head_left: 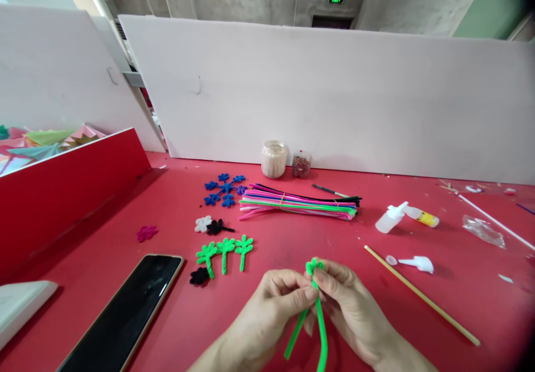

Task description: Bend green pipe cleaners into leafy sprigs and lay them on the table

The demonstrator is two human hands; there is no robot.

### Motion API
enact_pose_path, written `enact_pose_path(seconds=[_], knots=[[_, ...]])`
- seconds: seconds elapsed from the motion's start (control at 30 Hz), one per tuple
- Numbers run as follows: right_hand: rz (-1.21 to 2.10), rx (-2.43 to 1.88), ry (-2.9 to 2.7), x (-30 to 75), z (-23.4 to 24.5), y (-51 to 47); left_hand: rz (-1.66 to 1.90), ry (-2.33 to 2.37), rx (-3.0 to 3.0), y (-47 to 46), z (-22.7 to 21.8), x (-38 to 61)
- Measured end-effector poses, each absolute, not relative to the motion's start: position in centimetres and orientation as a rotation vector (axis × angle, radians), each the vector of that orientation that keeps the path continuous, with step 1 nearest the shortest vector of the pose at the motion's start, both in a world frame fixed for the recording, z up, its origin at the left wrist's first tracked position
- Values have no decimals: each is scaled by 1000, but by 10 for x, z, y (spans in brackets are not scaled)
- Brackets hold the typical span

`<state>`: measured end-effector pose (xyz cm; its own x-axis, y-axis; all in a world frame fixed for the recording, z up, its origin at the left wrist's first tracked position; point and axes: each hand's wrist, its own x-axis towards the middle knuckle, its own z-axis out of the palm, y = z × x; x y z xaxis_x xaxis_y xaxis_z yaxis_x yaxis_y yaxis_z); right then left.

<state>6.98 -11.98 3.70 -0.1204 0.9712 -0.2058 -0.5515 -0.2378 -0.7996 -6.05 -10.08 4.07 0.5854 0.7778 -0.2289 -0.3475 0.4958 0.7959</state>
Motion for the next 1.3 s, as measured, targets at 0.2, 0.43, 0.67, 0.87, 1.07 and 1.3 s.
enact_pose_path(seconds=[0.2, 0.43, 0.67, 0.87, 1.07, 1.3], knots=[[1513, -1002, -817, 73, 39, -117, 760, 692, 796, -98, 40, -59], [1368, -1097, -1061, 76, 42, -117, 751, 742, 856, -98, 39, -59], [1270, -1169, -1247, 77, 42, -117, 879, 854, 934, -93, 48, -62], [1220, -1195, -1251, 72, 39, -122, 925, 878, 980, -93, 52, -60], [1215, -1136, -1147, 64, 37, -123, 968, 834, 979, -98, 45, -60], [1159, -1172, -1072, 59, 35, -124, 1009, 831, 943, -99, 44, -59]])
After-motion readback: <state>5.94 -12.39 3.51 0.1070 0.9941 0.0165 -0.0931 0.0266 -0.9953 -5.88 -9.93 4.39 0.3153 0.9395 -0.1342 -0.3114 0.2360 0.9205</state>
